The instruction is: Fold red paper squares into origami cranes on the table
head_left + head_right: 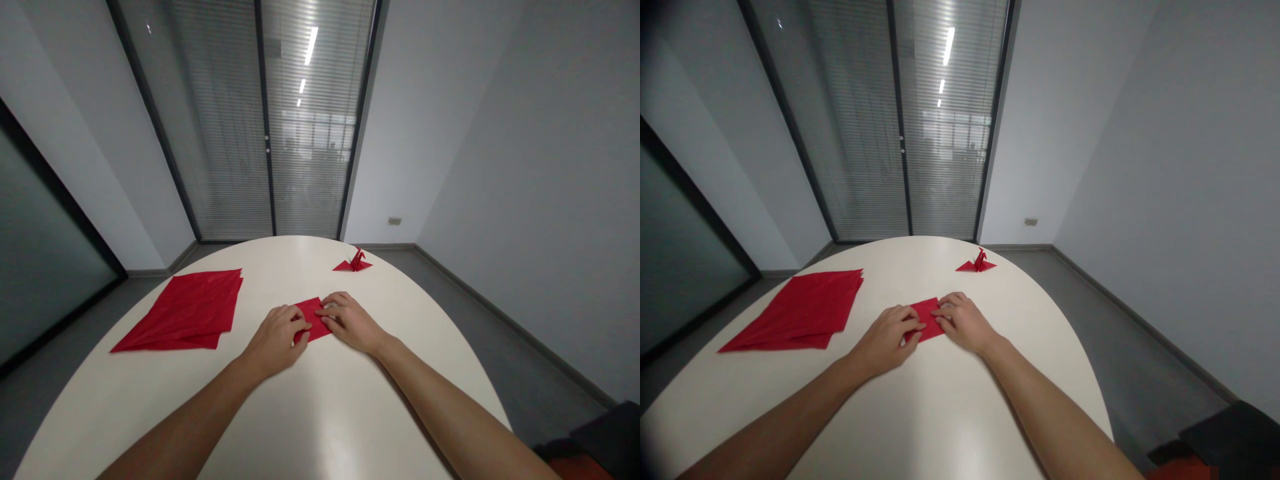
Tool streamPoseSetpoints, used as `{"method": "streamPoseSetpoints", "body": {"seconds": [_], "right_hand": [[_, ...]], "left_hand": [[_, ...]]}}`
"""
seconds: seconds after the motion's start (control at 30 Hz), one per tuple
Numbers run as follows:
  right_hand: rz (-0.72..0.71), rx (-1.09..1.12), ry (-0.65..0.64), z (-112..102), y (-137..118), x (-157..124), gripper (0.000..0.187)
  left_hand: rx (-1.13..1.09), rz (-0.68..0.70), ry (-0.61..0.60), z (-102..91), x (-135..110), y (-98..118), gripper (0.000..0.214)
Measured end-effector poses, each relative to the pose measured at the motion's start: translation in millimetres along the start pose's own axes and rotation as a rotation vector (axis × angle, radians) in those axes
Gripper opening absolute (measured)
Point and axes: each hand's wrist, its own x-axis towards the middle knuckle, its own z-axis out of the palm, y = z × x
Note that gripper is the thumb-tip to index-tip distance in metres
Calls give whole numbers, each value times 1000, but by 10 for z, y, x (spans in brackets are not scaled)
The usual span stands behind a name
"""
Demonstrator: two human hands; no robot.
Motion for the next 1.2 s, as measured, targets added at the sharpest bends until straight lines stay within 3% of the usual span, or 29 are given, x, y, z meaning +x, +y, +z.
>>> {"method": "streamPoseSetpoints", "body": {"seconds": [0.2,0.43,0.87,1.07,1.2], "right_hand": [[2,-12,-12,-15,-12,5,29],[2,19,21,18,0,13,23],[2,37,-86,-6,-43,-17,62],[5,16,-102,15,-80,-18,53],[-5,-1,-110,12,-82,-11,62]], "left_hand": [[-99,109,-52,13,-15,-16,34],[-7,81,-81,26,-28,-11,42],[17,18,-89,22,-28,3,41],[52,-13,-87,-21,-20,44,35],[68,-14,-106,-40,-22,55,37]]}}
